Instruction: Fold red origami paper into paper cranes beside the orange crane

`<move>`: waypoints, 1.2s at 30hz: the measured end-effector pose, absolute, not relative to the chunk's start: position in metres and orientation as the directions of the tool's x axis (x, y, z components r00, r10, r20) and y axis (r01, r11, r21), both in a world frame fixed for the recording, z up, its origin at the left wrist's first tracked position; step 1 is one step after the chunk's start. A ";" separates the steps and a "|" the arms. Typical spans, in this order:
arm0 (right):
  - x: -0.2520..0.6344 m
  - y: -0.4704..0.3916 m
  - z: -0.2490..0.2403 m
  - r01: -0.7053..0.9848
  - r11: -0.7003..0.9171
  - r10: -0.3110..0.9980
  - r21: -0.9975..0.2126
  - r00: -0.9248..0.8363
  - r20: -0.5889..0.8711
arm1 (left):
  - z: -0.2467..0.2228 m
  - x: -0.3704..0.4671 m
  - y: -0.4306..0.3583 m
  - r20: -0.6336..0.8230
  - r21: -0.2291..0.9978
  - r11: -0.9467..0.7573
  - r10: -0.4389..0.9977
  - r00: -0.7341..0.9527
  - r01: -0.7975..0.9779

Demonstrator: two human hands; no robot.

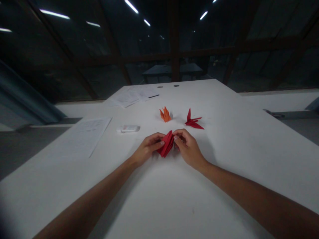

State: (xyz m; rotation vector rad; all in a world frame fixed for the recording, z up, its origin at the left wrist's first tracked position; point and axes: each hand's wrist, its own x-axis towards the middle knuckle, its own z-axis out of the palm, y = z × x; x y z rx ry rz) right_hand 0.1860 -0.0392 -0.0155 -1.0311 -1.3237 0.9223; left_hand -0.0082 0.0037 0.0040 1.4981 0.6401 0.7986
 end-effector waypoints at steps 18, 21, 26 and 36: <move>0.185 -0.037 -0.013 0.022 0.178 0.983 -0.984 0.034 0.179 | -0.001 -0.009 0.004 0.152 0.988 -0.133 0.804 0.575 -0.075; 0.184 -0.037 -0.015 0.030 0.149 0.989 -0.988 -0.013 0.149 | -0.005 -0.008 0.006 0.185 0.982 -0.178 0.838 0.514 -0.064; 0.182 -0.036 -0.020 0.017 0.155 0.977 -0.988 -0.153 0.151 | -0.007 -0.008 0.007 0.183 0.982 -0.179 0.848 0.497 -0.057; 0.184 -0.038 -0.020 0.077 0.194 0.972 -0.978 -0.148 0.181 | -0.001 -0.007 0.003 0.167 0.985 -0.166 0.827 0.537 -0.051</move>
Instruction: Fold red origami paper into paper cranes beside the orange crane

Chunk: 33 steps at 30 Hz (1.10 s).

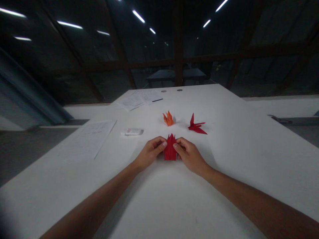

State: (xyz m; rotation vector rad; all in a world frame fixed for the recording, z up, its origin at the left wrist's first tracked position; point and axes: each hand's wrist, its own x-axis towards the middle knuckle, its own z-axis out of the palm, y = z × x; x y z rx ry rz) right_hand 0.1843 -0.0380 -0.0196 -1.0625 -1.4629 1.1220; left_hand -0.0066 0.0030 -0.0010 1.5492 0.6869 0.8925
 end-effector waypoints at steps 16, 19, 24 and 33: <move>0.180 -0.041 -0.028 0.091 0.291 0.956 -0.952 -0.067 0.286 | -0.005 -0.008 0.008 0.140 0.990 -0.128 0.902 0.410 -0.056; 0.181 -0.041 -0.028 0.110 0.272 0.961 -0.956 -0.083 0.264 | -0.002 -0.009 0.007 0.123 0.992 -0.112 0.897 0.425 -0.053; 0.182 -0.041 -0.025 0.136 0.251 0.964 -0.959 -0.128 0.234 | 0.002 -0.011 0.006 0.092 0.996 -0.079 0.891 0.445 -0.047; 0.181 -0.045 -0.021 0.087 0.322 0.947 -0.943 -0.016 0.322 | -0.001 -0.009 0.008 0.141 0.987 -0.087 0.874 0.465 -0.136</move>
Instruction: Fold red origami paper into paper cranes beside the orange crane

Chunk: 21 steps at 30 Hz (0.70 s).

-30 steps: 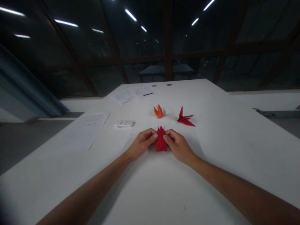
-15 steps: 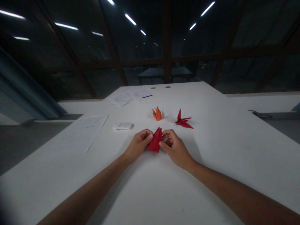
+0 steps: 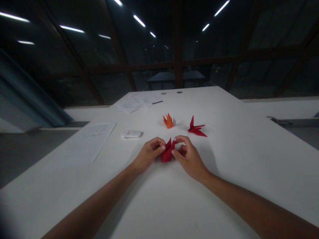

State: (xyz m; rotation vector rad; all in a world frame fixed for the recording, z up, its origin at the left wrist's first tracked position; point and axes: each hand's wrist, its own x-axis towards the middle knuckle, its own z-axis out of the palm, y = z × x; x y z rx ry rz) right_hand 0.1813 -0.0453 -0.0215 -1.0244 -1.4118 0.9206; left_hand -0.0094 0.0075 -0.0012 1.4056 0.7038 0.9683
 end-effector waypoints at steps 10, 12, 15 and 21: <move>0.186 -0.054 -0.007 0.297 0.487 0.873 -0.821 -0.139 0.467 | -0.007 -0.007 0.011 0.158 0.984 -0.127 0.947 0.279 -0.127; 0.185 -0.054 -0.007 0.286 0.486 0.874 -0.826 -0.150 0.463 | -0.008 -0.007 0.012 0.177 0.978 -0.149 0.964 0.201 -0.144; 0.184 -0.054 -0.006 0.271 0.487 0.873 -0.830 -0.176 0.454 | -0.009 -0.007 0.013 0.174 0.969 -0.145 0.976 0.132 -0.202; 0.184 -0.055 -0.006 0.240 0.484 0.875 -0.842 -0.154 0.459 | -0.008 -0.008 0.013 0.127 0.959 -0.079 0.978 0.163 -0.272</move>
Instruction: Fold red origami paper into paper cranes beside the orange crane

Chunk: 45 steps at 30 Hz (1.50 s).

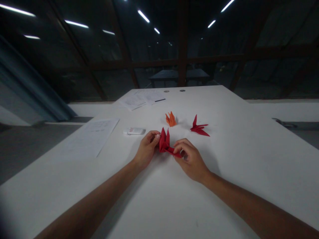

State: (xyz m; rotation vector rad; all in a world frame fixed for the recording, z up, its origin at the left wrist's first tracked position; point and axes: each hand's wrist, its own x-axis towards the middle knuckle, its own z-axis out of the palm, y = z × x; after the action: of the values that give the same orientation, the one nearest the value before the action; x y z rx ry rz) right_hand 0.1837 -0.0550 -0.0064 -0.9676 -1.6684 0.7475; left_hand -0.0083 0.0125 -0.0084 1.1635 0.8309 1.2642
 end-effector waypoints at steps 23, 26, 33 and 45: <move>0.188 -0.041 -0.021 0.156 0.398 0.915 -0.904 -0.003 0.403 | -0.012 -0.011 0.017 0.142 0.953 -0.137 0.990 -0.001 -0.269; 0.188 -0.040 -0.022 0.156 0.317 0.948 -0.936 -0.057 0.312 | -0.009 -0.012 0.017 0.156 0.944 -0.164 0.986 -0.053 -0.286; 0.186 -0.038 -0.026 0.100 0.196 0.980 -0.975 -0.050 0.192 | 0.002 -0.009 0.006 0.214 0.972 -0.211 0.977 0.025 -0.100; 0.180 -0.044 -0.021 0.243 0.309 0.951 -0.919 -0.080 0.299 | 0.001 -0.011 0.000 0.177 0.983 -0.154 0.942 0.285 -0.104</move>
State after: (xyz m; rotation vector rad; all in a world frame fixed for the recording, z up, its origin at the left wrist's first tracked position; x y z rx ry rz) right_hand 0.1796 -0.0439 -0.0213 -1.1292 -1.5559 0.8702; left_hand -0.0109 0.0003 0.0006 1.3958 0.8455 1.1399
